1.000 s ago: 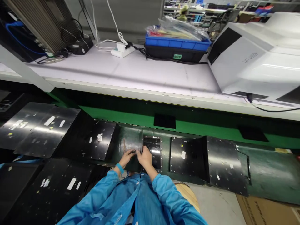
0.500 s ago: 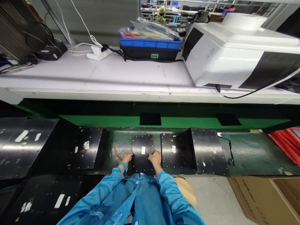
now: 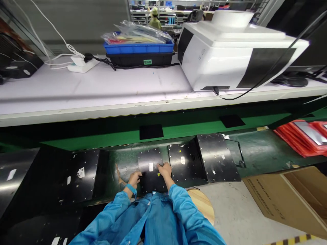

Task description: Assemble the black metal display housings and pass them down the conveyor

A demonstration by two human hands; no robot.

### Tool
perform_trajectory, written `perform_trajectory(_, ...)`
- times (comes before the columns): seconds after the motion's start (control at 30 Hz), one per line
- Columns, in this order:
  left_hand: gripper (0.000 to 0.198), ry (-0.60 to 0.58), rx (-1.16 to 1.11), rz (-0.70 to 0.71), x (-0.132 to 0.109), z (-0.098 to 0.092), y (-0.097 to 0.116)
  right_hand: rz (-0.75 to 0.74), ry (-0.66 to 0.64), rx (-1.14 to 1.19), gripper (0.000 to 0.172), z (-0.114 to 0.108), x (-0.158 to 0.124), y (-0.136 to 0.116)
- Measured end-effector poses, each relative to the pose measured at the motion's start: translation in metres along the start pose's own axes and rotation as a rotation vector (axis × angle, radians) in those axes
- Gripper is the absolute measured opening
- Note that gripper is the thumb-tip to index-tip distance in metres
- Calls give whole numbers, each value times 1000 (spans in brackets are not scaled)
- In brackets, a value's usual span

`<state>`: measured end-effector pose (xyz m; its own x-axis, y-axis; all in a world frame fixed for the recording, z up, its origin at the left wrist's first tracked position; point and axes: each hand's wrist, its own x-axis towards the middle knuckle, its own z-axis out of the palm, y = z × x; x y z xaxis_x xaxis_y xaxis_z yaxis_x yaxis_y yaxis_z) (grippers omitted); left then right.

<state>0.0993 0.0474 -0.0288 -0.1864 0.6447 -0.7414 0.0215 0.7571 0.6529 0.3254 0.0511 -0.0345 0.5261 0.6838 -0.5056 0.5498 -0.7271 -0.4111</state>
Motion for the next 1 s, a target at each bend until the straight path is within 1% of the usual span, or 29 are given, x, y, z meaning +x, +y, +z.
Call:
perform_trajectory(0.03, 30, -23, -11, -10, -2, 7, 2, -8, 21, 4, 47, -8, 1, 6)
perform_trajectory(0.1, 39, -91, -32, -11, -6, 29, 6, 6, 79, -2, 49, -30, 6, 21)
perform_trajectory(0.23, 53, -275, -37, 9, -14, 95, 16, 114, 194, -47, 60, -83, 26, 48)
perform_trajectory(0.3, 55, -370, -17, 7, -20, 126, 21, 146, 238, -55, 65, -104, 33, 56)
perform_trajectory(0.33, 56, -418, -6, 8, -23, 139, 23, 149, 250, -55, 65, -110, 35, 58)
perform_trajectory(0.4, 60, -507, 8, 22, -30, 155, 24, 111, 259, -54, 63, -113, 34, 59)
perform_trajectory(0.43, 62, -541, 9, 37, -34, 159, 25, 71, 263, -55, 64, -110, 32, 57)
perform_trajectory(0.5, 64, -569, 7, 82, -40, 159, 27, -32, 281, -64, 69, -97, 26, 47)
perform_trajectory(0.53, 62, -555, 5, 113, -41, 153, 29, -90, 285, -63, 70, -88, 23, 40)
perform_trajectory(0.57, 58, -521, 2, 147, -42, 144, 32, -150, 277, -51, 70, -79, 21, 30)
perform_trajectory(0.6, 52, -470, -3, 187, -41, 131, 37, -205, 247, -27, 67, -70, 19, 19)
perform_trajectory(0.63, 45, -401, -12, 233, -39, 113, 42, -255, 191, 9, 63, -61, 17, 5)
perform_trajectory(0.67, 38, -318, -25, 284, -37, 90, 47, -299, 104, 52, 57, -51, 17, -11)
perform_trajectory(0.7, 33, -226, -41, 334, -35, 62, 51, -335, -4, 93, 50, -40, 16, -30)
perform_trajectory(0.77, 24, -22, -84, 431, -34, -4, 56, -400, -228, 141, 34, -13, 10, -75)
perform_trajectory(0.83, 19, 239, -93, 541, -39, -76, 52, -474, -401, 148, 20, 21, -6, -125)
perform_trajectory(0.87, 19, 390, -73, 588, -43, -110, 48, -512, -458, 147, 18, 40, -19, -151)
perform_trajectory(0.9, 21, 542, -38, 615, -47, -142, 42, -545, -501, 148, 20, 60, -34, -176)
perform_trajectory(0.93, 23, 683, 7, 612, -51, -169, 36, -570, -540, 150, 26, 80, -50, -201)
perform_trajectory(0.97, 27, 796, 54, 571, -54, -191, 30, -591, -573, 149, 34, 98, -68, -224)
perform_trajectory(1.0, 32, 868, 90, 501, -56, -209, 25, -611, -599, 144, 44, 115, -85, -246)
